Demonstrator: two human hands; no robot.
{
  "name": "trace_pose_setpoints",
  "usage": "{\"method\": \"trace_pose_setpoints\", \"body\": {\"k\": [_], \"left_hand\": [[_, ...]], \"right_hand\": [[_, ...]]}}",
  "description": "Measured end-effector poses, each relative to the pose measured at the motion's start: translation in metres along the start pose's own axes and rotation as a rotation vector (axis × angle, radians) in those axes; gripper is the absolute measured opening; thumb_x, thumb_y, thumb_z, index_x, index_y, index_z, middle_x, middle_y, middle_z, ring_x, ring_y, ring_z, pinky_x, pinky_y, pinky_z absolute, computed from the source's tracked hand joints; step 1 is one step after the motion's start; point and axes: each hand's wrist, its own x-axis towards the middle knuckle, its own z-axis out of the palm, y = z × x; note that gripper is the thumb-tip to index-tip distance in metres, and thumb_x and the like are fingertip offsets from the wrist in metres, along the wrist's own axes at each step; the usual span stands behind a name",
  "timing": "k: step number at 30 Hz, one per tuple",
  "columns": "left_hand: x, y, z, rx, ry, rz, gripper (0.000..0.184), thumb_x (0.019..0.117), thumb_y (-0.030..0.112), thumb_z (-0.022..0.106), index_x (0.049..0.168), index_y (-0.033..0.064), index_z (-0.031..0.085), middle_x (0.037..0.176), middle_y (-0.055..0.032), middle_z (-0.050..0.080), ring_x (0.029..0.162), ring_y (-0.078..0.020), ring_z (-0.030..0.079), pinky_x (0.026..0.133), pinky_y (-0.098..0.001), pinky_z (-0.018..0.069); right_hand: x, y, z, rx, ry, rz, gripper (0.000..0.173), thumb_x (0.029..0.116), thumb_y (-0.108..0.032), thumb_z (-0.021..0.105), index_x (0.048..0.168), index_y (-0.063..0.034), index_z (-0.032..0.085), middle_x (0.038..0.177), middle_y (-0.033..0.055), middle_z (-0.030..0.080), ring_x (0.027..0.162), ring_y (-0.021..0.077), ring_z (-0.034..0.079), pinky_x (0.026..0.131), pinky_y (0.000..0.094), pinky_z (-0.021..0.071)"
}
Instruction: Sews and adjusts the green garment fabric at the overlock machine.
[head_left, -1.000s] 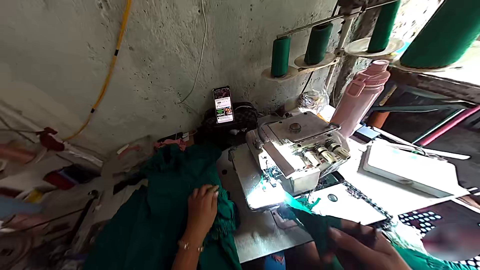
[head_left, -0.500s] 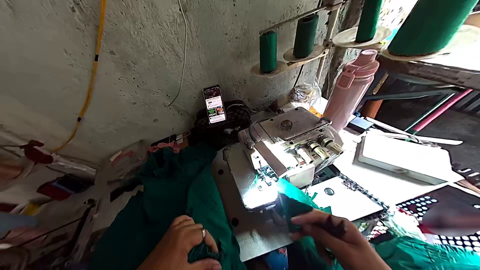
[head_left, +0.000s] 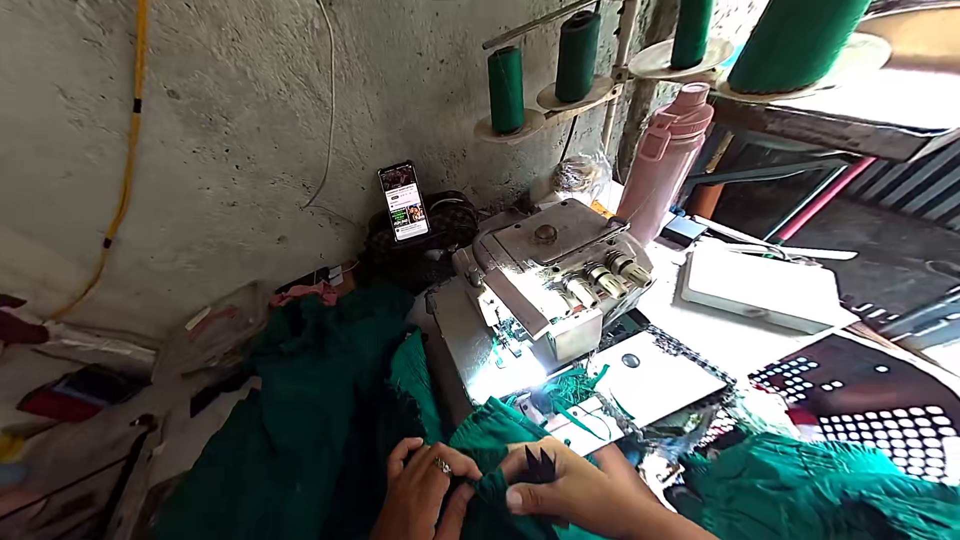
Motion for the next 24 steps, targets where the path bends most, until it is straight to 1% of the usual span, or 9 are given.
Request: {"method": "trace_pose_setpoints", "body": {"k": [2,4,8,10,12,15,18,21,24], "left_hand": [[0.005,-0.002,0.01,-0.004,0.011,0.019,0.015,0.1041,0.016,0.052,0.104,0.0083,0.064,0.098,-0.0064,0.071,0.101,-0.0128,0.065,0.107,-0.041,0.0347],[0.009,-0.003,0.018,-0.037,0.011,0.048,0.015,0.1059,0.014,0.047,0.105,0.0078,0.06,0.102,-0.0071,0.069,0.104,-0.0133,0.064,0.105,-0.0376,0.0397],[0.018,0.007,0.022,-0.134,-0.033,0.007,0.016,0.1041,0.007,0.044,0.109,0.0017,0.058,0.101,-0.0126,0.067,0.099,-0.0187,0.065,0.093,-0.0376,0.0481],[0.022,0.009,0.023,-0.189,-0.044,-0.055,0.028,0.1044,0.024,0.052,0.114,-0.0009,0.061,0.102,-0.0136,0.069,0.096,-0.0195,0.065,0.087,-0.0424,0.0466],[0.026,0.006,0.031,-0.134,0.057,-0.091,0.05,0.0916,0.051,0.067,0.102,0.0021,0.071,0.091,-0.009,0.074,0.084,-0.0172,0.066,0.079,-0.0413,0.0471],[0.033,-0.001,0.042,-0.115,0.152,-0.098,0.045,0.0827,0.05,0.075,0.084,0.0055,0.076,0.078,-0.002,0.073,0.072,-0.0108,0.062,0.074,-0.0338,0.0449],[0.034,-0.003,0.043,-0.207,0.12,-0.105,0.034,0.0866,0.039,0.075,0.086,0.0052,0.078,0.077,-0.0015,0.071,0.073,-0.0081,0.061,0.079,-0.0325,0.043],[0.033,-0.005,0.045,-0.247,0.106,-0.117,0.025,0.0886,0.032,0.074,0.094,0.0087,0.081,0.077,0.0007,0.072,0.075,-0.0068,0.06,0.081,-0.0332,0.0418],[0.035,-0.011,0.047,-0.262,0.131,-0.09,0.022,0.0892,0.035,0.074,0.094,0.0153,0.081,0.082,0.0032,0.067,0.083,-0.0053,0.058,0.084,-0.0315,0.0407]], "right_hand": [[-0.004,-0.006,-0.001,-0.209,0.14,-0.102,0.017,0.0926,-0.022,0.075,0.098,-0.0059,0.076,0.086,-0.0072,0.066,0.076,-0.0077,0.058,0.069,0.0102,0.0479],[-0.006,-0.008,-0.002,-0.349,0.232,-0.193,0.021,0.0905,-0.024,0.078,0.097,-0.0044,0.078,0.087,-0.0029,0.068,0.084,-0.0049,0.06,0.075,0.0113,0.0484],[-0.007,-0.007,-0.007,-0.401,0.355,-0.329,0.017,0.084,-0.021,0.083,0.093,-0.0085,0.075,0.086,-0.0046,0.068,0.084,-0.0051,0.061,0.075,0.0102,0.0488],[-0.007,-0.011,-0.009,-0.42,0.389,-0.356,0.019,0.081,-0.019,0.085,0.09,-0.0101,0.07,0.085,-0.0057,0.066,0.081,-0.0072,0.059,0.07,0.0079,0.0482],[-0.006,-0.014,-0.009,-0.436,0.397,-0.359,0.02,0.0798,-0.015,0.083,0.084,-0.0096,0.065,0.081,-0.0056,0.061,0.075,-0.0082,0.055,0.064,0.0066,0.0436],[-0.004,-0.015,-0.011,-0.476,0.416,-0.363,0.02,0.0783,-0.012,0.08,0.079,-0.0088,0.06,0.077,-0.0046,0.056,0.071,-0.0075,0.05,0.061,0.0061,0.0385],[-0.008,-0.022,-0.016,-0.444,0.396,-0.237,0.02,0.0789,-0.013,0.082,0.093,-0.0071,0.068,0.086,-0.0035,0.063,0.074,-0.0073,0.056,0.065,0.0073,0.0456],[-0.013,-0.028,-0.025,-0.332,0.274,-0.088,0.04,0.0813,-0.019,0.085,0.115,-0.003,0.07,0.101,0.0,0.066,0.078,-0.0055,0.059,0.069,0.01,0.0502],[-0.016,-0.03,-0.031,-0.214,0.199,0.029,0.035,0.0858,-0.022,0.082,0.116,-0.0076,0.071,0.098,-0.0057,0.065,0.067,-0.0081,0.055,0.058,0.0088,0.0473]]}}
